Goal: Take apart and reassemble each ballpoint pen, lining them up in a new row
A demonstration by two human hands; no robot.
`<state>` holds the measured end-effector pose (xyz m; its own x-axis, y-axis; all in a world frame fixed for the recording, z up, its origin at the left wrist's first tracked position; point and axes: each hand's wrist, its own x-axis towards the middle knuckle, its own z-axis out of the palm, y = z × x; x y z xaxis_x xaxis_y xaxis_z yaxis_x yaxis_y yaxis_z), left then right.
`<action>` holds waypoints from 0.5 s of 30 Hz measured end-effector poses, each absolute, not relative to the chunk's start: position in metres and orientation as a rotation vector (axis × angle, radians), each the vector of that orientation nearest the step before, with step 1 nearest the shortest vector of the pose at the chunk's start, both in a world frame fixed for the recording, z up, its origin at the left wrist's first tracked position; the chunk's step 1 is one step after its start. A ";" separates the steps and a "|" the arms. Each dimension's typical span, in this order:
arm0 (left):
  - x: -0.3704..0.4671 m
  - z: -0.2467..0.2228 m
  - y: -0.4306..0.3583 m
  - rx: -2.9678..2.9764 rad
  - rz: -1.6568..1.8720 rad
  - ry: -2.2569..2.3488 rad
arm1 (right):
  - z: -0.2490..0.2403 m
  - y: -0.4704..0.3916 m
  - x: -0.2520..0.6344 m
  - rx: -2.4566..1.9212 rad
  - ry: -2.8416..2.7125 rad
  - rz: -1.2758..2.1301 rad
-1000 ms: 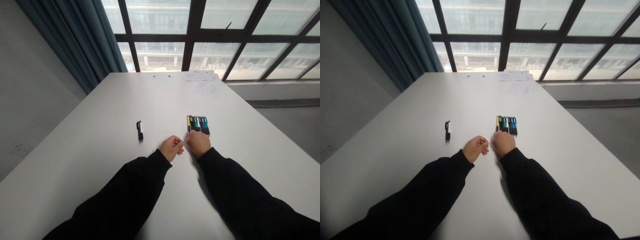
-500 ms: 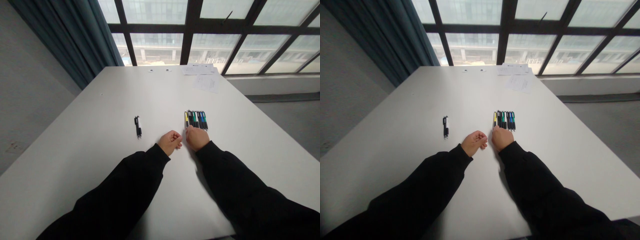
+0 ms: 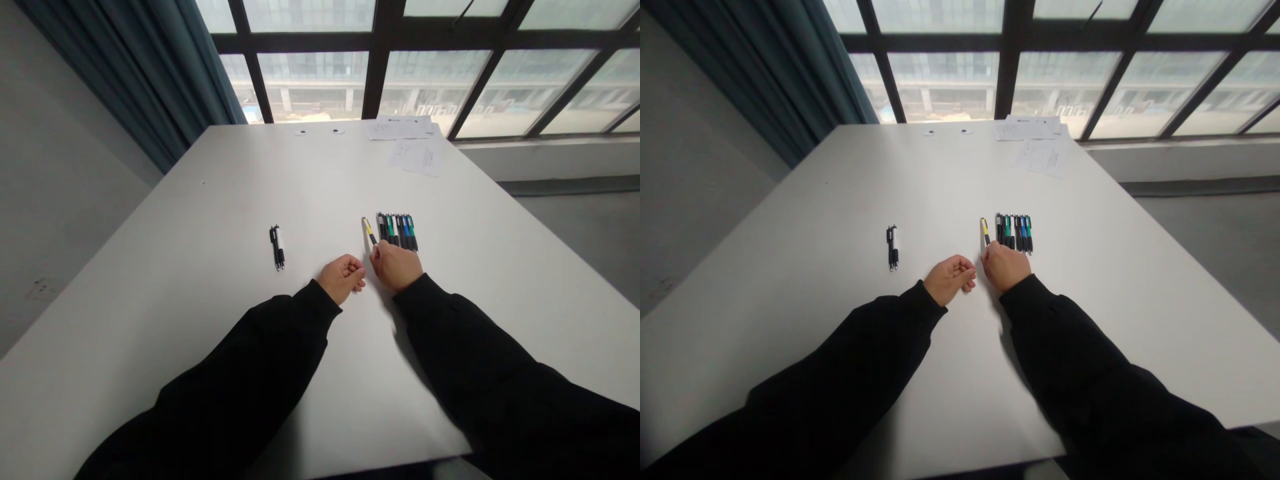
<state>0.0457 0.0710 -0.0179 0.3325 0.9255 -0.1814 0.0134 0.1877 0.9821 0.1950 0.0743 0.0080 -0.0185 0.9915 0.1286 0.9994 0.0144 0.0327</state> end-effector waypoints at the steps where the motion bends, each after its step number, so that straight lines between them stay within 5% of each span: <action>1: 0.046 -0.018 0.071 1.201 0.836 1.030 | 0.007 0.075 0.195 -2.157 -2.193 -0.178; 15: 0.045 -0.022 0.071 1.215 0.856 1.025 | 0.003 0.078 0.197 -2.140 -2.071 -0.183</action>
<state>0.0455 0.0707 -0.0222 0.3255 0.9321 -0.1587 0.0097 0.1646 0.9863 0.1970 0.0777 0.0028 0.0347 0.9799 0.1966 0.9992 -0.0297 -0.0284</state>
